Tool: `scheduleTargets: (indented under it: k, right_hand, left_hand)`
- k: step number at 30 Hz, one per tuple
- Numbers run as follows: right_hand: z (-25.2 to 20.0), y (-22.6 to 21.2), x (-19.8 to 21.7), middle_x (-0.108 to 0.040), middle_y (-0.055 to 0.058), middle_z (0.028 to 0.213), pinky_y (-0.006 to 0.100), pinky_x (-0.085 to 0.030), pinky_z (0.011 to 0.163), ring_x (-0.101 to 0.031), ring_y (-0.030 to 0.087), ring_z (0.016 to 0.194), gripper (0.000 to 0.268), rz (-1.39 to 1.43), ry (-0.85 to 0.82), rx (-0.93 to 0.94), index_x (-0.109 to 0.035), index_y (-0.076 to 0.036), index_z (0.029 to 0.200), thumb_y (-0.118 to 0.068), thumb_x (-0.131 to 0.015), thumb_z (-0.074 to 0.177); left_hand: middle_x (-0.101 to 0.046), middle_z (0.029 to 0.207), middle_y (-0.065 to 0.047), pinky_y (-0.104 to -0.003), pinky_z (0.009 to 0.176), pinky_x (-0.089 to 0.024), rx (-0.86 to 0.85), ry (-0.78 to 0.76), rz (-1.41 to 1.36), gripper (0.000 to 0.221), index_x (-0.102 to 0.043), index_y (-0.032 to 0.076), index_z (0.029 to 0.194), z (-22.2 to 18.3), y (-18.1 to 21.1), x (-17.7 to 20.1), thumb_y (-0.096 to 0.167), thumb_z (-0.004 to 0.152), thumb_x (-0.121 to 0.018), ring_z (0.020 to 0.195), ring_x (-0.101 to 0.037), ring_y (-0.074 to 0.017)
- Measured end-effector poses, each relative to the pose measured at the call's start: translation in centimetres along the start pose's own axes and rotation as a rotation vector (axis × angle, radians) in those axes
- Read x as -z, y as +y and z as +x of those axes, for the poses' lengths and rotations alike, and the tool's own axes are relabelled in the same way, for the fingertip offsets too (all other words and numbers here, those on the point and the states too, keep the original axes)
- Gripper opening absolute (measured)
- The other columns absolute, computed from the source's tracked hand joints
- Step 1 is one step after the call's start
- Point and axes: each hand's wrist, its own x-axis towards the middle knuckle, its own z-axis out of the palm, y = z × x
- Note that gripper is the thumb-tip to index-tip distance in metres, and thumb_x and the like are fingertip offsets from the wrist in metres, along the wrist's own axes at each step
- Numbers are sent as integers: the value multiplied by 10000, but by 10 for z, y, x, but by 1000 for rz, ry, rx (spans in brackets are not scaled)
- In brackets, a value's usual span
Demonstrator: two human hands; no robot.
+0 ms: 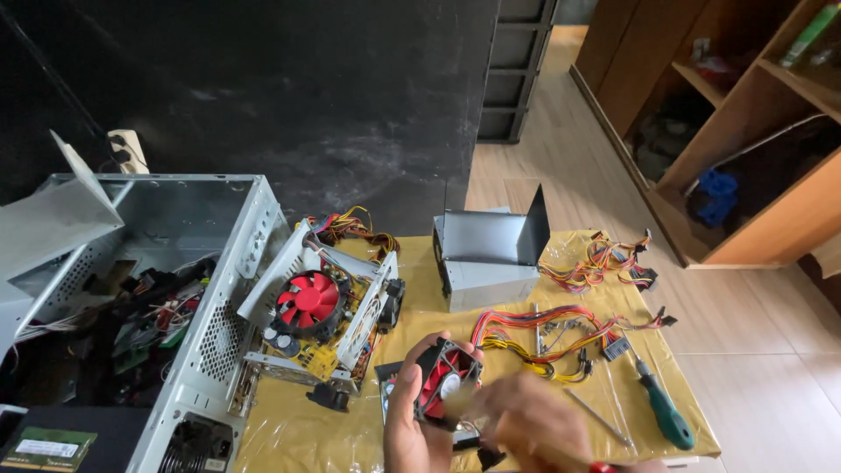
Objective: Disassembling a computer power supply unit to clean the internal cooling fan using a brush
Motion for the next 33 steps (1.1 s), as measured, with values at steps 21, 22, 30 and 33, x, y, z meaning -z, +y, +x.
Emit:
scheduleTargets:
  k: [21, 22, 30, 33]
  right_hand:
    - [14, -18, -23, -773, 158, 1097, 326, -652, 841, -789, 264, 1025, 276, -449, 466, 106, -702, -25, 1095, -231, -668, 914]
    - [20, -26, -24, -786, 149, 1001, 305, -660, 805, -809, 257, 909, 280, -560, 178, 293, -702, -31, 1044, -268, -563, 992]
    - [-9, 16, 68, -831, 59, 1183, 286, -547, 942, -784, 155, 1086, 442, -530, -168, -386, -816, -70, 1114, -66, -690, 690]
    - [-4, 1, 36, -849, -158, 1239, 200, -501, 991, -739, -26, 1163, 704, -843, 1, -595, -859, -285, 1154, -24, -621, 545]
  left_hand:
    - [-696, 1180, -276, -388, 895, -539, 119, -62, 162, 513, -590, -56, 1341, 4, -6, 16, 219, 907, -590, 1039, -685, -348]
    - [-705, 1181, -276, -363, 860, -523, 159, -111, 220, 557, -586, -49, 1341, 3, 1, 15, 283, 894, -595, 1030, -690, -337]
    - [-723, 1075, -136, -217, 631, -405, 120, -106, 690, 606, -680, 94, 1364, -6, 5, 10, 420, 893, -482, 737, -612, -154]
    - [-743, 1178, -155, -261, 868, -512, -69, -208, 637, 643, -694, 30, 1295, -5, -4, 19, 507, 919, -486, 1045, -716, -221]
